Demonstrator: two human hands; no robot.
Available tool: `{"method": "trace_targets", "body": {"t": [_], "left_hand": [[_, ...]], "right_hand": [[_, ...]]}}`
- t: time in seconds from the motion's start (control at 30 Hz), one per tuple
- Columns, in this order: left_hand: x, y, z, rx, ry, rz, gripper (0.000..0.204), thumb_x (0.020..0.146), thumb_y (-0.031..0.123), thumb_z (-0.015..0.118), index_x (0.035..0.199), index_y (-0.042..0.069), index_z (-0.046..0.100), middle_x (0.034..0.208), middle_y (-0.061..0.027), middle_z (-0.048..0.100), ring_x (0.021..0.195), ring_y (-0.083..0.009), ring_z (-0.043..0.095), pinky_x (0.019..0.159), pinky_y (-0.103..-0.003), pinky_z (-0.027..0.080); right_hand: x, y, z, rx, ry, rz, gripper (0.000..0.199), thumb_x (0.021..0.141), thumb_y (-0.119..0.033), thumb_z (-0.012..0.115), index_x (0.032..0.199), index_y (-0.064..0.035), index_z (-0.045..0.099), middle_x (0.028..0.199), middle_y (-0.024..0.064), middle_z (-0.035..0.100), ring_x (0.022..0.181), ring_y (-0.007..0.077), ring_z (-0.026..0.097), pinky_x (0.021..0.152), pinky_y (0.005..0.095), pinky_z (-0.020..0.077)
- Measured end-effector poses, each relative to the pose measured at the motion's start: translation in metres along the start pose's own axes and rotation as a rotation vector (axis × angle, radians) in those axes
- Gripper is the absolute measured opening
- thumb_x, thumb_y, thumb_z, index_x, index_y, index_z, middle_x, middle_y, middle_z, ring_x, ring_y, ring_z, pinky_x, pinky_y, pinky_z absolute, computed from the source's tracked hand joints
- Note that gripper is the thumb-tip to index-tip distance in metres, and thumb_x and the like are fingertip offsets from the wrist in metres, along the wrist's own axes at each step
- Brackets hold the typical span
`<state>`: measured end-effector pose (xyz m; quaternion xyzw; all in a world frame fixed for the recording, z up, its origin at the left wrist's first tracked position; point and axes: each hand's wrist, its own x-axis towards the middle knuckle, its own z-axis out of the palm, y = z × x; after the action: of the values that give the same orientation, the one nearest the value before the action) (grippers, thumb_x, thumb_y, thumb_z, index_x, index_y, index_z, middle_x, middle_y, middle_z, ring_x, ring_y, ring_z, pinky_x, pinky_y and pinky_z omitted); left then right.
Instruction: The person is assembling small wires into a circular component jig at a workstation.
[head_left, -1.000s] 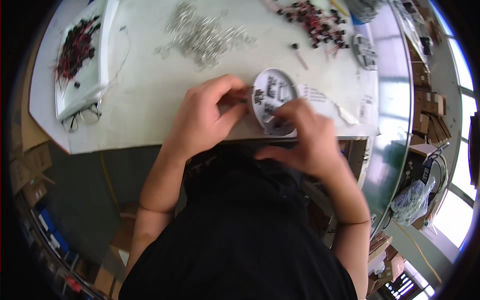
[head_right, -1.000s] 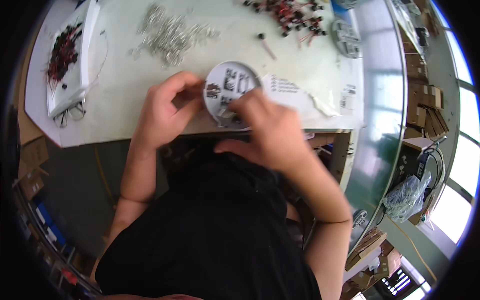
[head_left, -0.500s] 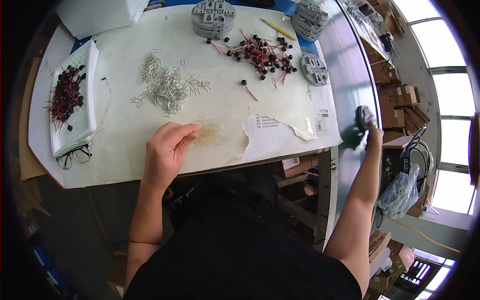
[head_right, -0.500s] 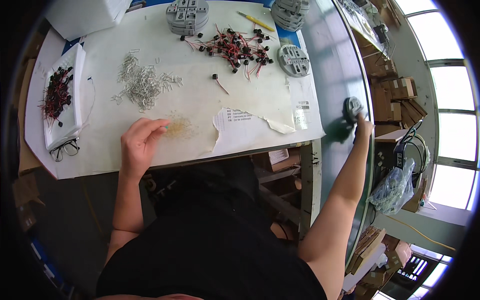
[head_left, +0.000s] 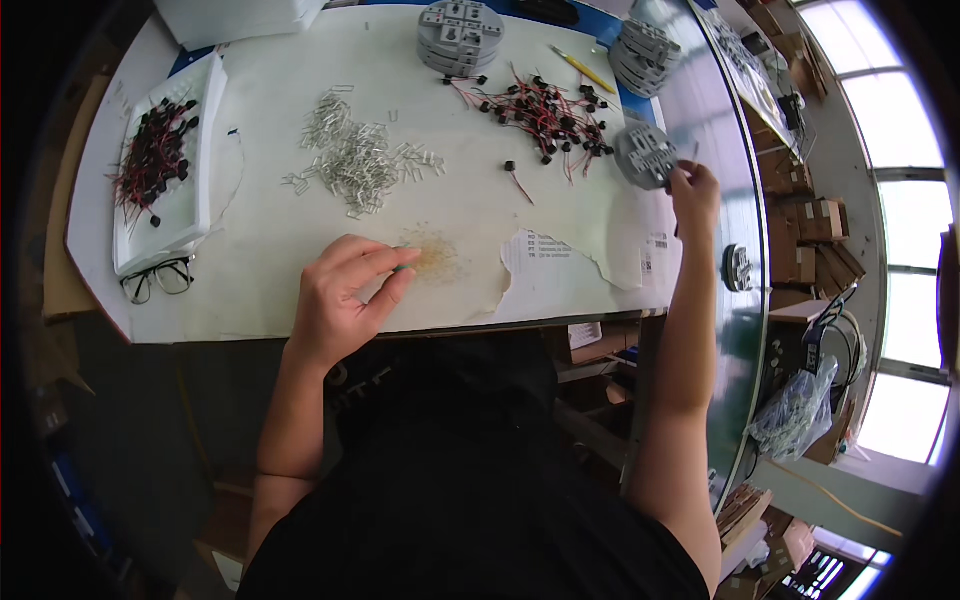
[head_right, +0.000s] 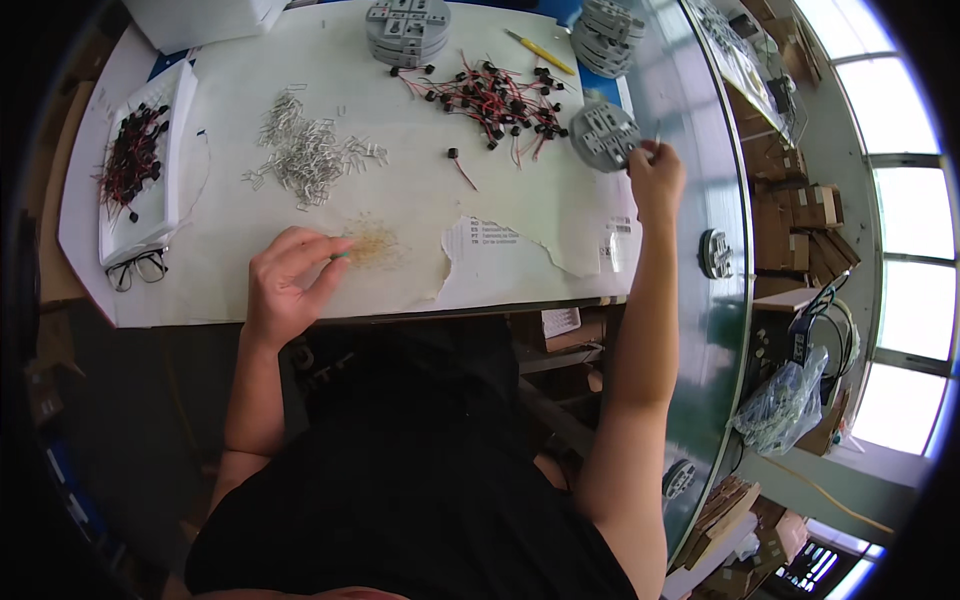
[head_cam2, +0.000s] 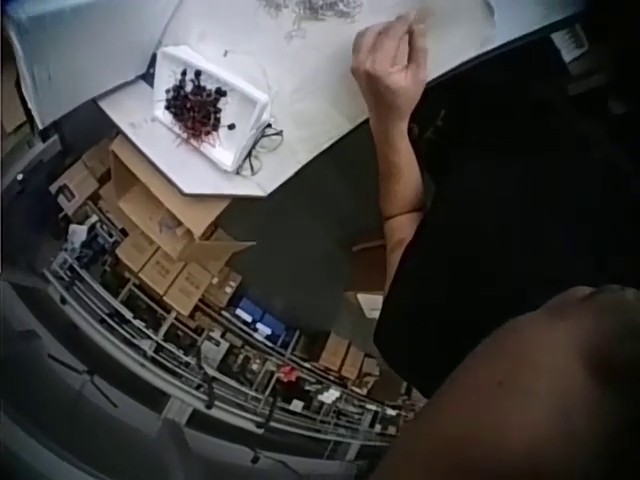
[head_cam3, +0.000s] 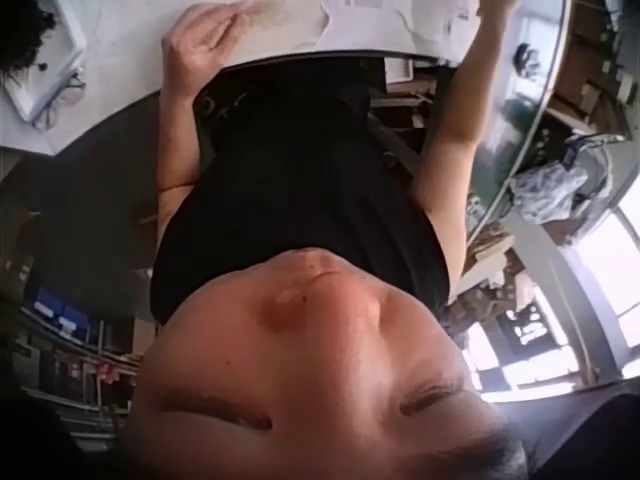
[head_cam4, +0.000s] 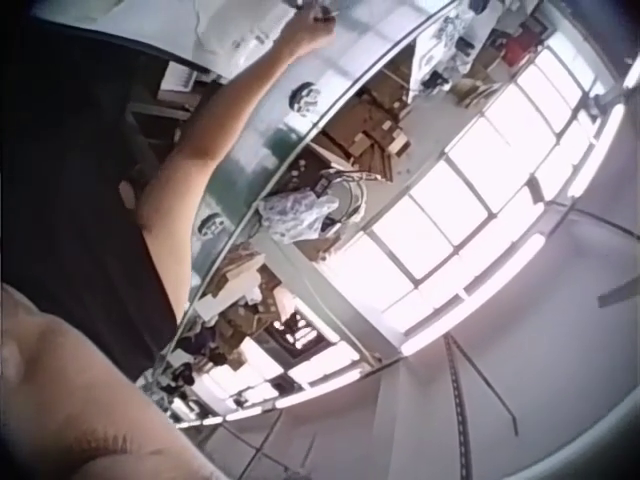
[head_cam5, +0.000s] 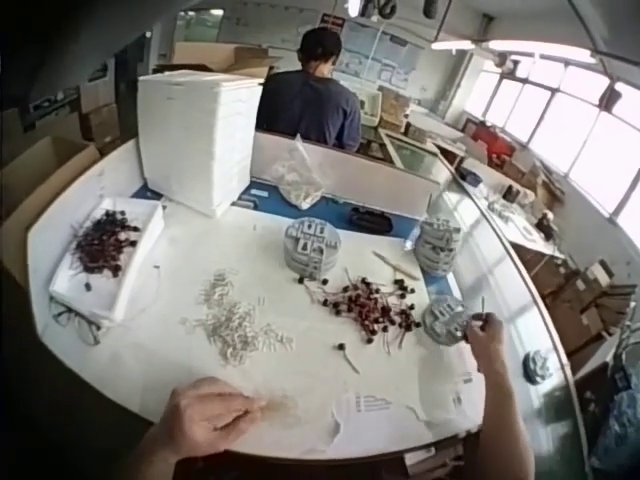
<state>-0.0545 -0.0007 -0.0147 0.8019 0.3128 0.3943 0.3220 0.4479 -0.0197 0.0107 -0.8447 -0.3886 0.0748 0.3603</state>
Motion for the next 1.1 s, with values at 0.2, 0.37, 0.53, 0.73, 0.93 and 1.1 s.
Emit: {"method": "trace_targets", "body": {"t": [0.2, 0.37, 0.53, 0.73, 0.93, 1.1], "left_hand": [[0.014, 0.027, 0.004, 0.030, 0.053, 0.079, 0.068, 0.079, 0.022, 0.094, 0.141, 0.008, 0.070, 0.126, -0.0133, 0.068, 0.109, -0.0306, 0.069, 0.092, -0.041, 0.059], [0.011, 0.017, 0.011, 0.112, -0.106, 0.059, 0.087, 0.074, 0.030, 0.096, 0.151, 0.009, 0.061, 0.137, -0.0139, 0.061, 0.124, -0.0340, 0.063, 0.106, -0.046, 0.054], [0.014, 0.019, 0.018, 0.127, -0.156, 0.075, 0.085, 0.076, 0.033, 0.095, 0.150, 0.009, 0.062, 0.136, -0.0136, 0.061, 0.125, -0.0352, 0.063, 0.106, -0.046, 0.053], [0.017, 0.015, 0.007, -0.073, 0.050, -0.008, 0.057, 0.086, 0.033, 0.090, 0.132, 0.004, 0.072, 0.123, -0.0147, 0.071, 0.112, -0.0329, 0.070, 0.099, -0.042, 0.056], [0.048, 0.019, -0.015, -0.588, 0.070, -0.211, 0.025, 0.096, 0.023, 0.082, 0.107, 0.000, 0.080, 0.096, -0.0139, 0.079, 0.091, -0.0264, 0.075, 0.085, -0.036, 0.057], [0.049, 0.028, -0.018, -0.591, -0.064, -0.109, 0.018, 0.098, 0.015, 0.076, 0.105, -0.002, 0.078, 0.098, -0.0093, 0.077, 0.089, -0.0177, 0.072, 0.083, -0.031, 0.055]], "right_hand": [[-0.150, -0.107, 0.036, 0.170, -0.433, -0.167, 0.027, 0.092, -0.014, 0.075, 0.113, 0.0025, 0.075, 0.075, 0.0100, 0.074, 0.063, 0.0139, 0.067, 0.060, 0.0309, 0.0527], [-0.166, -0.170, 0.059, -0.122, -0.603, -0.190, 0.031, 0.091, -0.022, 0.083, 0.105, 0.0040, 0.074, 0.074, 0.0110, 0.073, 0.067, 0.0132, 0.068, 0.064, 0.0318, 0.0537], [-0.109, -0.170, 0.083, -0.216, -0.437, -0.330, 0.035, 0.091, -0.027, 0.086, 0.098, 0.0046, 0.073, 0.078, 0.0139, 0.075, 0.064, 0.0139, 0.065, 0.062, 0.0344, 0.0530], [-0.122, -0.179, 0.066, 0.346, -0.682, -0.172, 0.015, 0.097, -0.010, 0.079, 0.104, 0.0016, 0.074, 0.088, 0.0093, 0.079, 0.063, 0.0083, 0.059, 0.057, 0.0239, 0.0485], [-0.179, -0.194, 0.052, 0.775, -0.787, -0.242, 0.015, 0.097, 0.002, 0.076, 0.112, 0.0020, 0.074, 0.106, 0.0110, 0.077, 0.068, 0.0059, 0.059, 0.058, 0.0198, 0.0471], [-0.191, -0.183, 0.067, 0.855, -0.732, -0.507, 0.020, 0.096, 0.006, 0.077, 0.115, 0.0049, 0.072, 0.121, 0.0142, 0.071, 0.075, 0.0071, 0.060, 0.060, 0.0214, 0.0488]]}}
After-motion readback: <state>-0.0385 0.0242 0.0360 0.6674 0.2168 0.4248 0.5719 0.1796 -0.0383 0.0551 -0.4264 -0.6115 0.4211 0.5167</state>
